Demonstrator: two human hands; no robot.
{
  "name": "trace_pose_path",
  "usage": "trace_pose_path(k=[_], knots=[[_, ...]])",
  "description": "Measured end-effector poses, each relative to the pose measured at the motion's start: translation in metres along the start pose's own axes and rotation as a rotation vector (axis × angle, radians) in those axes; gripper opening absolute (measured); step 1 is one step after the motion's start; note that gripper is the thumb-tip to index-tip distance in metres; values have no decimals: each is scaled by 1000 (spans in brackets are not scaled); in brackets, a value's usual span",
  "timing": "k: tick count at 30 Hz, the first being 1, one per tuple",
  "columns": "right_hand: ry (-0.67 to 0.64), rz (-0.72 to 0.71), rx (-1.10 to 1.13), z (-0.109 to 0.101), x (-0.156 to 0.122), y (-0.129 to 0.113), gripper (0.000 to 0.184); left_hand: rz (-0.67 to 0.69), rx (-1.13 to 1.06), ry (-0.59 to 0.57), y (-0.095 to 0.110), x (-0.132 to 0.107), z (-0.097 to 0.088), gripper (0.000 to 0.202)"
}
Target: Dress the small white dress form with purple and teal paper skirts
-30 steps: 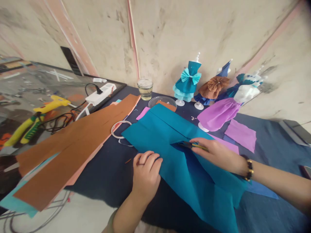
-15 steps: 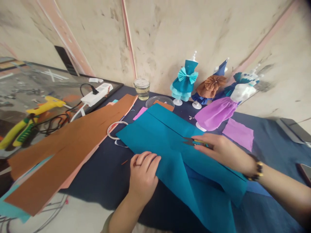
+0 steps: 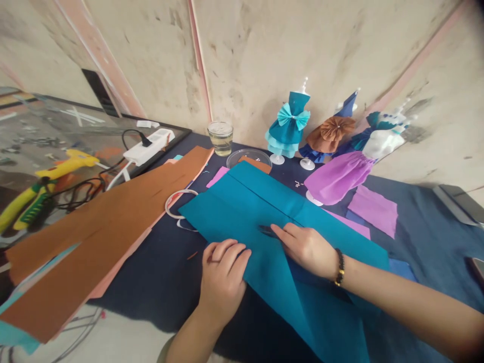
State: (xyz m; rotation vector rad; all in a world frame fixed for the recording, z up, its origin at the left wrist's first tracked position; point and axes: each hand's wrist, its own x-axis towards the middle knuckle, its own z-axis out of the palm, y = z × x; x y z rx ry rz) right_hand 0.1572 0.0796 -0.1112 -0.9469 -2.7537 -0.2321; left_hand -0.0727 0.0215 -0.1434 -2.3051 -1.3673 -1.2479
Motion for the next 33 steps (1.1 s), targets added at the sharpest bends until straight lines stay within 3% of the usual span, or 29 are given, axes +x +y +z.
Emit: trace_pose_path(k=[8, 15, 21, 33], knots=[[22, -54, -119, 15, 13, -8, 44, 14, -19, -26, -1, -1, 0, 38], [32, -73, -260, 9, 17, -19, 42, 16, -29, -44, 1, 2, 0, 39], [149, -70, -382, 8, 21, -28, 37, 16, -25, -32, 1, 1, -1, 39], [131, -49, -431, 8, 25, -32, 39, 12, -46, -11, 1, 1, -1, 39]])
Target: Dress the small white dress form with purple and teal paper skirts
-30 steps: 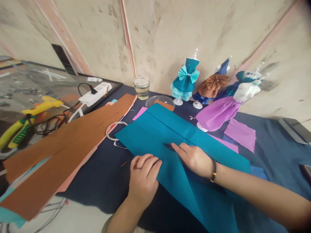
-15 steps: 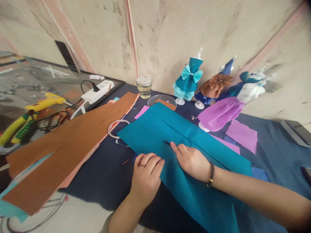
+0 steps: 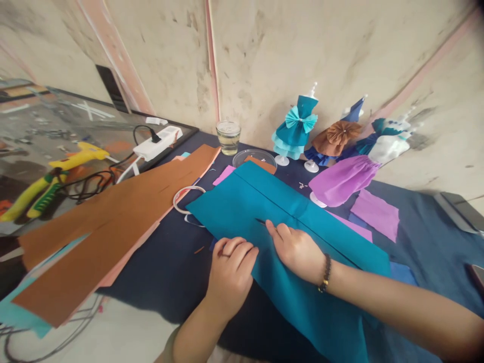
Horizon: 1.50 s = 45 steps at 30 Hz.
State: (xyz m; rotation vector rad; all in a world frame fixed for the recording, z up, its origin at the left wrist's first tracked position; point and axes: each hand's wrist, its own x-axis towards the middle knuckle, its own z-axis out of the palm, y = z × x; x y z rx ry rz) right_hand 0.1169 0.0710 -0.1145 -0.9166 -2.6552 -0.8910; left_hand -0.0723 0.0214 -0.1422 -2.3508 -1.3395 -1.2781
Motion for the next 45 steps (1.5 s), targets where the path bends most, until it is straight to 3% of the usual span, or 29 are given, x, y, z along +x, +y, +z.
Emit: trace_pose_path(k=[10, 18, 25, 32, 41, 45], knots=[[-22, 19, 46, 7, 5, 0, 39, -10, 0, 14, -1, -1, 1, 39], [2, 13, 74, -3, -5, 6, 37, -30, -11, 30, -2, -2, 2, 39], [16, 19, 75, -1, 3, 5, 36, -38, 9, 47, -2, -1, 0, 41], [-33, 1, 157, -13, -13, 11, 41, -61, 11, 66, -2, 1, 0, 41], [-9, 3, 149, 3, 14, 16, 38, -73, 48, 120, -3, -1, -1, 35], [-29, -15, 184, 2, 11, 13, 38, -112, 70, 116, -3, 0, -2, 33]])
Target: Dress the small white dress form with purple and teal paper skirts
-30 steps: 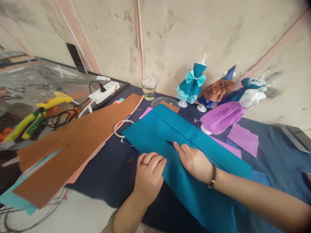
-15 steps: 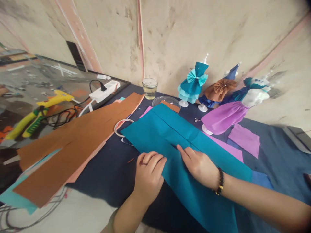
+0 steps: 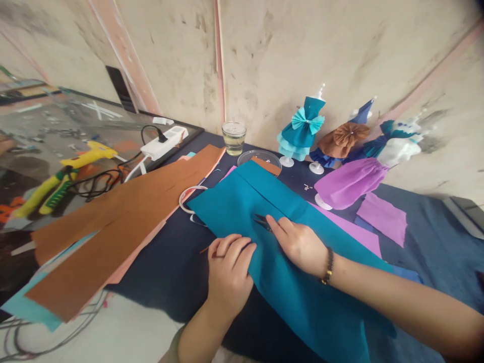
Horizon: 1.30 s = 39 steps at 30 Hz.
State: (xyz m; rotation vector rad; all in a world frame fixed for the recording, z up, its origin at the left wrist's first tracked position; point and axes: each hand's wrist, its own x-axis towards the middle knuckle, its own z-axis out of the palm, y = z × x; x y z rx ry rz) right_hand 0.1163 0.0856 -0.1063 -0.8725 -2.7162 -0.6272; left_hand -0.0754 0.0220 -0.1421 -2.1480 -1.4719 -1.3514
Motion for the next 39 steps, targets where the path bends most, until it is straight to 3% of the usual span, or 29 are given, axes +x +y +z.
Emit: trace_pose_path(k=[5, 11, 22, 39], knots=[[10, 14, -6, -4, -6, -4, 39, -10, 12, 8, -1, 0, -1, 28], [-10, 36, -31, 1, 7, -8, 38, -29, 1, 19, -3, -3, 0, 27], [-41, 81, 80, -2, 4, -15, 40, -71, 14, 70, -4, -4, 0, 26], [-15, 74, -37, 15, 27, -20, 38, -86, 16, 12, -6, -5, -1, 34]])
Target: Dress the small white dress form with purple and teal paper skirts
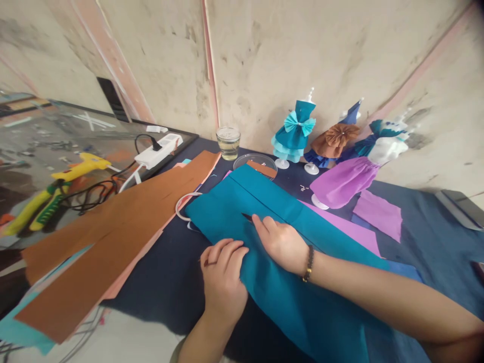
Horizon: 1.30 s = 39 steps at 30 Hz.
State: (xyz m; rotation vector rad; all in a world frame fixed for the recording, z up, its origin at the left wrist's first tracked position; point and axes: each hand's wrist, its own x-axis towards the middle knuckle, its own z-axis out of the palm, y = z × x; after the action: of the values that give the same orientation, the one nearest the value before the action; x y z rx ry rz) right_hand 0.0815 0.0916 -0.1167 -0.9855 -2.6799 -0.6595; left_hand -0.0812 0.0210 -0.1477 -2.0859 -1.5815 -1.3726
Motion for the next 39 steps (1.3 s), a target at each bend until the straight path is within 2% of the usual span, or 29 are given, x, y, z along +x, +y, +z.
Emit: trace_pose_path(k=[6, 15, 21, 26, 30, 32, 35, 37, 39], knots=[[-3, -9, -127, 2, 4, -3, 39, 17, -2, 3, 1, 1, 1, 32], [21, -41, -144, 1, 6, -3, 39, 19, -18, -13, -1, 0, 2, 34], [-85, -3, -67, 0, 10, -6, 38, 15, -2, -8, 0, 2, 1, 33], [-166, 45, 22, -10, 5, -3, 39, 25, -1, -22, -1, 3, 1, 30], [-141, 128, 200, -22, -22, 19, 42, 7, 10, -49, -6, 0, 4, 35], [-142, 261, 318, -27, -44, 39, 36, -17, 28, -67, -9, -2, 6, 42], [-230, 563, 398, -31, -85, 74, 14, -81, 58, -80, -13, -4, 9, 52], [-260, 695, 370, -32, -116, 95, 16, -132, 92, -80, -15, -3, 10, 54], [-286, 751, 358, -31, -145, 110, 17, -195, 143, -85, -15, -1, 8, 52]])
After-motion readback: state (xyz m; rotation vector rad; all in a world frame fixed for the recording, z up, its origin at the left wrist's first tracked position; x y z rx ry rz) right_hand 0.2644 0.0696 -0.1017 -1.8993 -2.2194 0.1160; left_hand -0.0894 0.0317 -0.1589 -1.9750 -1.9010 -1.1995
